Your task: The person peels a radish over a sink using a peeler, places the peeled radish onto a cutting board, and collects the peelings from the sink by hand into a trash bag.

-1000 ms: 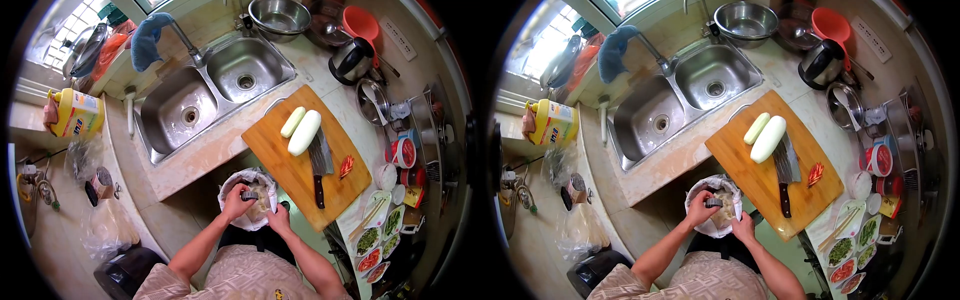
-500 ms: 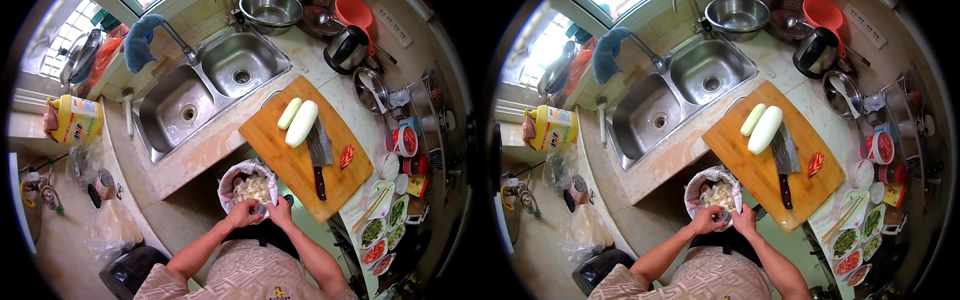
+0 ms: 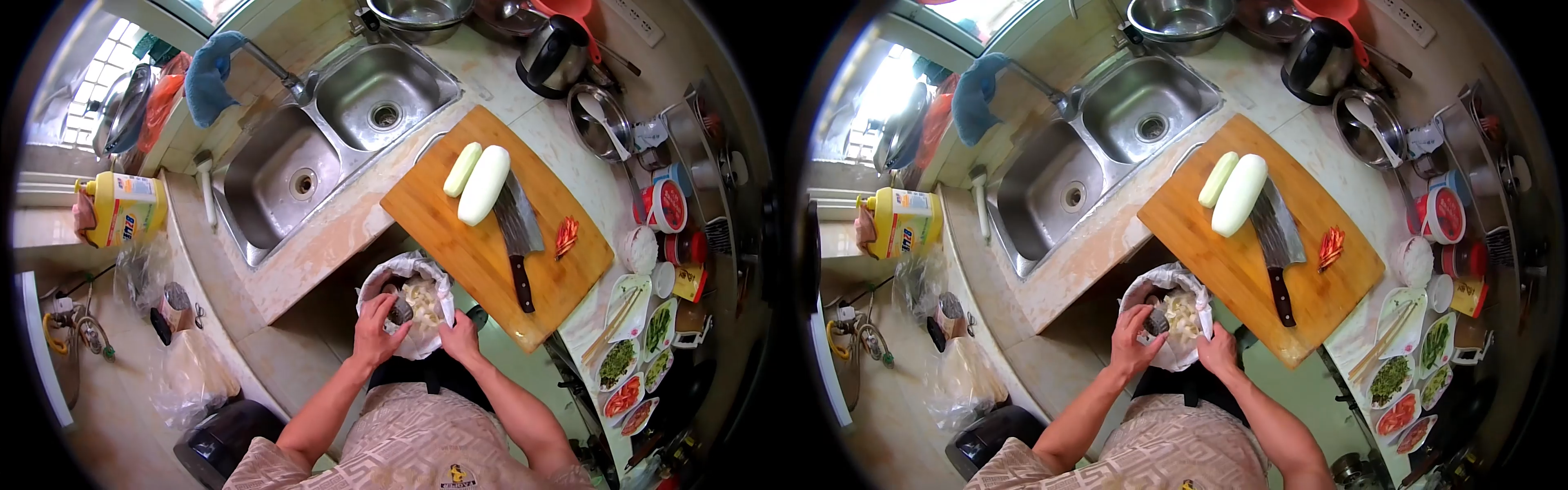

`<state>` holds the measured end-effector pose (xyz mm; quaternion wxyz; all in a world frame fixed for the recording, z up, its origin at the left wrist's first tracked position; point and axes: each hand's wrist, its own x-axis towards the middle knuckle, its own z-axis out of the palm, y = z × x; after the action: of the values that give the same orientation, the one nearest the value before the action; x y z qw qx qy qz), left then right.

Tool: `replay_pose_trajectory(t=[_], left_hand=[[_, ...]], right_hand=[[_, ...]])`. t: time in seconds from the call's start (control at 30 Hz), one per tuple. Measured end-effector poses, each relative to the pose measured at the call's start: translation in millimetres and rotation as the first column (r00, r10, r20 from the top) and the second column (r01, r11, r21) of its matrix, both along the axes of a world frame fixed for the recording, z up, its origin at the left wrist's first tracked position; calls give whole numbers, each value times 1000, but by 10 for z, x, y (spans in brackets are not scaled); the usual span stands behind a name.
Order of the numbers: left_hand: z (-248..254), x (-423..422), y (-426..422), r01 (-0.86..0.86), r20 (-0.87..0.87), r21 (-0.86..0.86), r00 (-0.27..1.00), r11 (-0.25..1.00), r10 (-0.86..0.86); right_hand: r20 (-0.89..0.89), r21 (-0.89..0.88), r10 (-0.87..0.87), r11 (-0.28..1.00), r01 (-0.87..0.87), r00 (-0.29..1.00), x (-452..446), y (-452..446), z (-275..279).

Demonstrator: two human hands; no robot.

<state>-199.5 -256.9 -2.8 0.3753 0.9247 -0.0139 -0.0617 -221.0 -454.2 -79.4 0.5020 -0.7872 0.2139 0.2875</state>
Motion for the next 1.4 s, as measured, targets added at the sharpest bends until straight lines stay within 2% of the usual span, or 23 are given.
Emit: replay_pose_trajectory(t=[0.07,0.17,0.27,0.3,0.4,0.43,0.53,0.57,0.67,0.7,0.73,0.8,0.87,0.9,1.0,1.03,1.1,1.13,1.17,1.27,1.3,1.4], left_hand=[[-150,-107,-24,-76,61,-35,995,997,78],[-107,-138,-21,232,-326,133,928,964,-178],[34,46,-55,62,-70,145,996,988,-52],[77,97,-67,-7,-156,97,988,995,22],[306,175,-156,-96,-253,36,962,995,102],[310,156,-208,-111,-228,-27,968,993,102],[142,-100,-317,147,-421,53,900,988,-112],[-74,-269,-330,201,-378,6,907,980,-184],[-120,-181,-260,61,-173,36,984,998,-53],[-24,-69,-287,-24,-24,62,999,998,25],[47,32,-287,-128,-42,-2,991,992,127],[11,4,-266,-184,-16,-31,983,982,183],[-85,-284,-287,120,-263,24,958,993,-109],[-116,-307,-273,76,-310,-12,948,997,-76],[-17,-42,-189,-350,-229,-94,919,932,322],[32,2,-212,-364,-144,-118,927,924,347],[-29,-168,-271,-57,-212,-27,976,998,50],[-49,-248,-277,106,-264,11,959,994,-100],[-90,-243,-212,78,-288,-54,953,996,-90],[35,68,-65,-137,-171,-117,978,984,116],[185,209,-32,-99,-171,-102,982,990,81],[188,260,103,85,-26,25,996,996,-84]], right_hand=[[10,6,-13,1000,12,1000,1,-5,-7],[78,-56,-6,998,10,997,59,-4,90],[99,-93,18,996,-9,995,36,-10,33],[81,-89,16,996,-9,997,35,-13,30],[65,-89,14,996,-8,998,82,-13,44],[78,-100,18,995,-10,997,90,-17,75],[80,-121,31,992,-21,996,59,-4,48],[77,-126,36,992,-26,996,52,2,27],[103,-133,73,989,-59,992,22,1,101],[75,-112,51,993,-43,996,20,4,107],[58,-99,39,995,-33,998,-11,6,99],[43,-72,8,997,-5,999,36,7,70],[44,-99,32,995,-28,998,58,6,101],[60,-109,51,993,-44,997,50,-7,117],[49,-82,18,997,-14,999,28,-23,107],[46,-60,0,998,3,999,54,-18,103],[70,-97,28,995,-21,997,101,-12,104],[74,-115,39,993,-31,997,92,-10,109],[82,-113,56,993,-46,995,99,-15,105],[60,-103,73,992,-66,996,34,-75,171],[47,-84,60,995,-56,997,50,-67,149],[41,-87,64,994,-61,997,88,-35,143]])
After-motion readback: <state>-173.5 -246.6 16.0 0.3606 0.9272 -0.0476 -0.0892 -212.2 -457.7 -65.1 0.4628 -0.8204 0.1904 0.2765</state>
